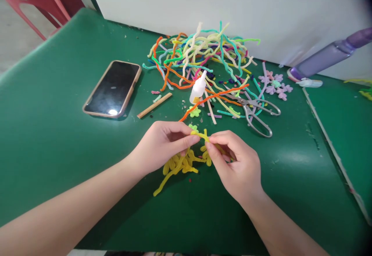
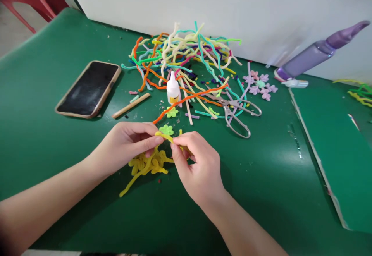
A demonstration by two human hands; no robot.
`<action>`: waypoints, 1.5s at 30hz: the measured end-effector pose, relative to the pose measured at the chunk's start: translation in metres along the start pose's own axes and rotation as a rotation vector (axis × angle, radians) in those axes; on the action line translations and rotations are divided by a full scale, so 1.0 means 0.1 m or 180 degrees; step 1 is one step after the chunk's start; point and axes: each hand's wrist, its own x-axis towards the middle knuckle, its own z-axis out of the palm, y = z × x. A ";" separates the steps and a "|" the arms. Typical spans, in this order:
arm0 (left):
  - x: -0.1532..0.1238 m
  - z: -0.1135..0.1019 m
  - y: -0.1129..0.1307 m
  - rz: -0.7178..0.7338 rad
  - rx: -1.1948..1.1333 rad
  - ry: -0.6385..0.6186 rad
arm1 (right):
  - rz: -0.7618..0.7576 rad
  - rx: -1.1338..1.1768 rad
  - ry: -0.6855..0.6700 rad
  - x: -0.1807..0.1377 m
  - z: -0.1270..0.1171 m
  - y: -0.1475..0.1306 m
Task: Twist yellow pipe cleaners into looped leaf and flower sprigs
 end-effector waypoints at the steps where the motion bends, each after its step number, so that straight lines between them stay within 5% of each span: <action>1: -0.01 0.00 0.00 0.0005 -0.0012 -0.0002 | 0.0020 0.0005 -0.0016 -0.01 0.00 0.00; 7: -0.03 0.04 0.02 0.0069 -0.0134 0.0126 | 0.0183 0.0124 0.0105 -0.06 0.04 -0.03; 18: -0.05 0.07 0.03 0.0117 -0.0229 0.0442 | -0.0215 0.0201 -0.0113 -0.03 0.01 -0.03; 35: -0.03 0.11 0.01 -0.0015 -0.0646 0.0405 | -0.0281 0.0527 -0.0369 -0.05 0.09 -0.09; 45: 0.01 0.05 -0.03 -0.0101 -0.1060 0.0330 | 0.0504 0.0754 -0.0422 -0.01 0.00 -0.09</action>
